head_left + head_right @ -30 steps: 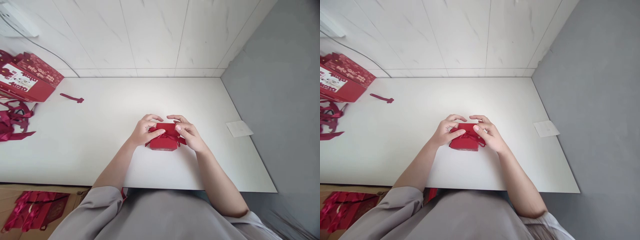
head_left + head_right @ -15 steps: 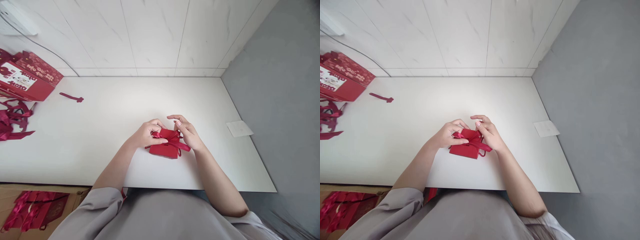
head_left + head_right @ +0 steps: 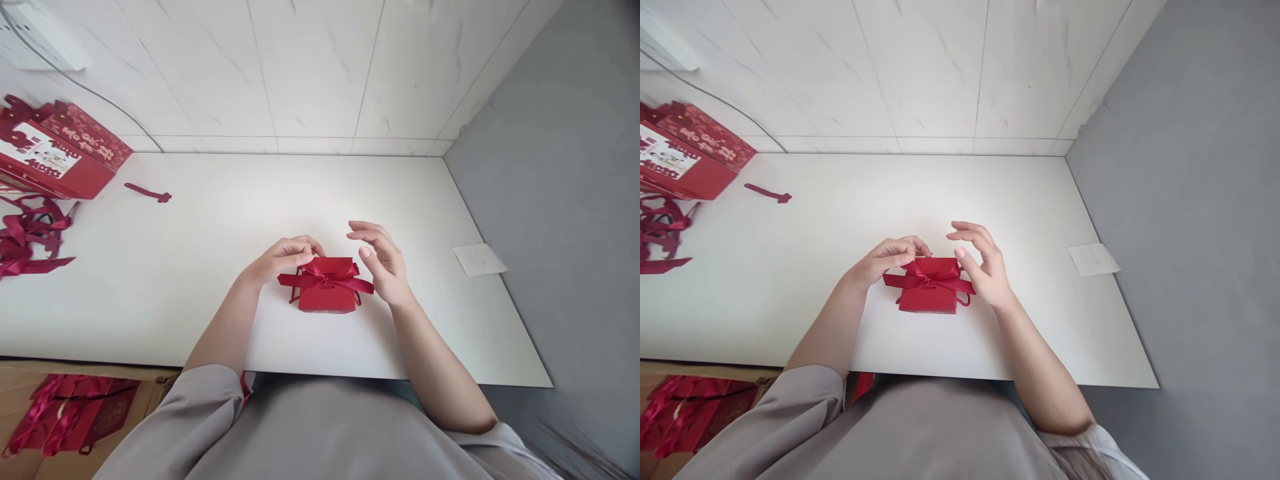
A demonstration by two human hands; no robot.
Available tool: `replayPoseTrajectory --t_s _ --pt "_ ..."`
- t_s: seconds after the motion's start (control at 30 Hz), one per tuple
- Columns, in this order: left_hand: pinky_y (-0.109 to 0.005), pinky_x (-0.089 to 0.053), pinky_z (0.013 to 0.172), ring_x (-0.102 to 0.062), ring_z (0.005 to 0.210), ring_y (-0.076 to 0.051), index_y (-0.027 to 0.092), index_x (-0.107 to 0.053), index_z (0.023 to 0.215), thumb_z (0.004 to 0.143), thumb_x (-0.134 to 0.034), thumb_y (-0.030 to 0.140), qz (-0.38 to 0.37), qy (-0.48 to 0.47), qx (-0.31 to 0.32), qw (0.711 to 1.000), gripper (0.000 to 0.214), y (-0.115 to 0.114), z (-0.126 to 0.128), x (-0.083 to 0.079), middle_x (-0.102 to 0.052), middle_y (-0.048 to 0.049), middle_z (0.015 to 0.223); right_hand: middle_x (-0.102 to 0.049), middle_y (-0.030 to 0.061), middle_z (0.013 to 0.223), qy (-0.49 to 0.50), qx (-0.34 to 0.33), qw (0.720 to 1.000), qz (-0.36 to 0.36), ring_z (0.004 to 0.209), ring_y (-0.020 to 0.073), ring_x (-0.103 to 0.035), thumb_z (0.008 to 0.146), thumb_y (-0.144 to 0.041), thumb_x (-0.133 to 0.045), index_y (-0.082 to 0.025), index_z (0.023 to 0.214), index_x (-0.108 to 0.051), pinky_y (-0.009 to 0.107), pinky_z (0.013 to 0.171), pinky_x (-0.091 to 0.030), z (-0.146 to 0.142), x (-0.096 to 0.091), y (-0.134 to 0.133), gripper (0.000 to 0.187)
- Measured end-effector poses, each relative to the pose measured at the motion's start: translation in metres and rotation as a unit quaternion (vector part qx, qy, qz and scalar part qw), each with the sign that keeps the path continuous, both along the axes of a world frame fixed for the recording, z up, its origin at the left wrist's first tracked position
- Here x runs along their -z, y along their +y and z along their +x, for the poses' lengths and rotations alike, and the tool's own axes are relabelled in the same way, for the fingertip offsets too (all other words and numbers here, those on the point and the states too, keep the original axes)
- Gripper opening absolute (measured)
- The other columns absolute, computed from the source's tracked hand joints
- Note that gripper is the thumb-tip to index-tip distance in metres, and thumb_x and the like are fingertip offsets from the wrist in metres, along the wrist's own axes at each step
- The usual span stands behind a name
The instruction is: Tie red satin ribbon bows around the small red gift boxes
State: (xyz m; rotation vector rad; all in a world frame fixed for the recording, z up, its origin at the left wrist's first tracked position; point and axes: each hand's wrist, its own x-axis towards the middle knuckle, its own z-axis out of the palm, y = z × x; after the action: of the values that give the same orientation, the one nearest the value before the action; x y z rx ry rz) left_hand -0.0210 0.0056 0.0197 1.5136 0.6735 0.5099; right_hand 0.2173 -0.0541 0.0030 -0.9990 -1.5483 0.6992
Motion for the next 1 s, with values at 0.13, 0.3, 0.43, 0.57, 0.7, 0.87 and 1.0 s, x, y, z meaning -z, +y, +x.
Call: replayPoseTrajectory --t_s 0.13,0.3,0.43,0.57,0.7,0.87,1.0 --pt "-0.03 -0.045 0.07 -0.058 0.074 -0.015 0.016 -0.069 0.08 0.09 -0.058 0.04 -0.004 0.0 -0.028 1.0 0.028 -0.002 0.004 0.001 -0.062 -0.0069 0.105 -0.07 0.0069 0.108 -0.159 0.065 0.955 0.243 0.102 0.0235 -0.065 0.09 -0.022 -0.061 -0.026 0.108 -0.066 0.042 0.09 -0.052 -0.022 -0.008 -0.023 0.019" --pt "-0.029 -0.044 0.073 -0.057 0.079 -0.015 0.016 -0.066 0.07 0.088 -0.06 0.037 0.008 -0.021 -0.129 0.991 0.029 0.004 -0.004 0.002 -0.065 -0.0053 0.098 -0.06 0.0081 0.138 -0.367 -0.037 0.895 0.252 0.13 0.028 -0.052 0.096 -0.034 -0.056 -0.023 0.118 -0.065 0.058 0.118 -0.025 -0.063 0.001 -0.039 0.026" --pt "-0.031 -0.045 0.076 -0.059 0.079 -0.017 0.018 -0.073 0.089 0.088 -0.059 0.039 0.009 -0.012 -0.172 0.985 0.025 0.011 -0.014 0.005 -0.066 -0.0058 0.093 -0.069 0.0059 0.124 -0.357 -0.036 0.904 0.233 0.12 0.0227 -0.06 0.099 -0.031 -0.052 -0.02 0.104 -0.067 0.057 0.122 -0.016 -0.071 0.011 -0.035 0.02" --pt "-0.032 -0.046 0.08 -0.061 0.083 -0.019 0.019 -0.075 0.083 0.086 -0.061 0.04 0.022 -0.008 -0.171 0.985 0.026 0.013 -0.02 0.005 -0.068 -0.0066 0.099 -0.075 0.0038 0.102 -0.33 0.008 0.917 0.225 0.101 0.019 -0.067 0.097 -0.029 -0.055 -0.019 0.101 -0.066 0.054 0.123 -0.019 -0.066 0.01 -0.035 0.016" --pt "-0.031 -0.047 0.075 -0.061 0.082 -0.018 0.019 -0.074 0.071 0.086 -0.063 0.04 0.021 0.006 -0.161 0.987 0.029 0.013 -0.023 0.004 -0.068 -0.0066 0.107 -0.071 0.0061 0.118 -0.35 -0.022 0.898 0.264 0.114 0.021 -0.062 0.097 -0.029 -0.055 -0.019 0.119 -0.063 0.054 0.123 -0.017 -0.072 0.009 -0.04 0.026" --pt "-0.03 -0.047 0.074 -0.059 0.075 -0.015 0.019 -0.075 0.071 0.085 -0.064 0.04 0.021 0.02 -0.147 0.989 0.028 0.015 -0.026 0.004 -0.067 -0.0054 0.104 -0.07 0.0044 0.122 -0.377 -0.061 0.884 0.268 0.124 0.0203 -0.056 0.1 -0.026 -0.05 -0.02 0.13 -0.058 0.06 0.122 -0.001 -0.084 0.016 -0.045 0.032" --pt "-0.034 -0.047 0.084 -0.061 0.09 -0.021 0.017 -0.076 0.074 0.085 -0.064 0.042 0.024 0.037 -0.107 0.993 0.03 0.016 -0.026 0.004 -0.066 -0.0087 0.11 -0.073 0.0068 0.111 -0.359 -0.006 0.892 0.275 0.114 0.0215 -0.062 0.098 -0.033 -0.054 -0.02 0.09 -0.07 0.059 0.123 -0.006 -0.082 0.02 -0.044 0.022"
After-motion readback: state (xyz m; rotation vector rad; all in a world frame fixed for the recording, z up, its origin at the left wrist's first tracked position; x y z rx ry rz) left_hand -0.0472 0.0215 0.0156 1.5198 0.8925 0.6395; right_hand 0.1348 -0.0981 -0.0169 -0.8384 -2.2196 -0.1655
